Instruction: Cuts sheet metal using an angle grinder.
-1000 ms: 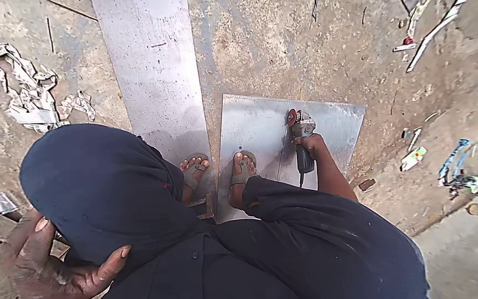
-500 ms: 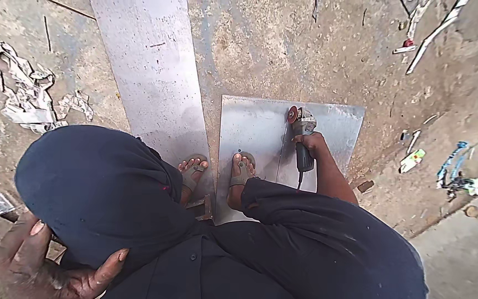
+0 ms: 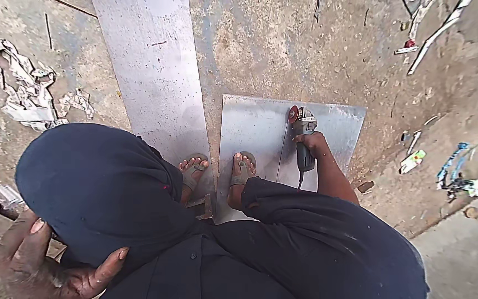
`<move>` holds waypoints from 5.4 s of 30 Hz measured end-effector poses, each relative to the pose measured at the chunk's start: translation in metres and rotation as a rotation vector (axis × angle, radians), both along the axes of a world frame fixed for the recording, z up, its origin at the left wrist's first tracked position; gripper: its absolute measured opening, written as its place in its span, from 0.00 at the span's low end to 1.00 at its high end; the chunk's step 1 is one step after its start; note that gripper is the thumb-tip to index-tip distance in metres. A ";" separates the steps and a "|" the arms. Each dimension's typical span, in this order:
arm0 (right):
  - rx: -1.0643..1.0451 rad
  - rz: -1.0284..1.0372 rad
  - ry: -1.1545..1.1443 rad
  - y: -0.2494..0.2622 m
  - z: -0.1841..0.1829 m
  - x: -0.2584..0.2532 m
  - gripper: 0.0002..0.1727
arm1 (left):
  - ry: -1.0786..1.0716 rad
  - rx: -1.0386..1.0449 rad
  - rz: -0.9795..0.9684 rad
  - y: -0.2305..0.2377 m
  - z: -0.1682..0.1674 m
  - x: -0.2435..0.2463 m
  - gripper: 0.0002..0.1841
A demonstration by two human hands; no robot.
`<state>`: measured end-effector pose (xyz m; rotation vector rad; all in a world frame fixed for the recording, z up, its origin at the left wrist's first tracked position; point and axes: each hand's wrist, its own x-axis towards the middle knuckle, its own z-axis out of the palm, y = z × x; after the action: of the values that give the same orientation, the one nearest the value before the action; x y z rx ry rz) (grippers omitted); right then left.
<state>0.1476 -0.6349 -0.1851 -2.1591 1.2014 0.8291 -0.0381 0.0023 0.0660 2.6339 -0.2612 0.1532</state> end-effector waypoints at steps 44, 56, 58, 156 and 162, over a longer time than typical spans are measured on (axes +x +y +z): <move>0.016 -0.023 -0.006 -0.003 -0.002 0.008 0.32 | -0.006 0.011 0.026 0.009 -0.005 -0.004 0.62; 0.010 -0.031 0.000 -0.003 -0.002 0.014 0.32 | -0.015 0.029 0.021 0.009 -0.006 -0.006 0.62; 0.008 -0.033 0.002 -0.003 -0.002 0.013 0.32 | -0.024 0.006 0.021 0.010 -0.008 -0.006 0.61; -0.015 -0.030 -0.022 0.000 -0.008 0.034 0.32 | -0.008 0.007 0.039 0.017 -0.011 -0.012 0.61; -0.018 -0.031 -0.024 0.002 -0.006 0.037 0.33 | -0.008 0.014 0.034 0.015 -0.010 -0.011 0.60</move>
<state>0.1846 -0.6325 -0.1908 -2.1532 1.2320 0.7799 -0.0495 0.0169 0.0560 2.6528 -0.2210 0.1740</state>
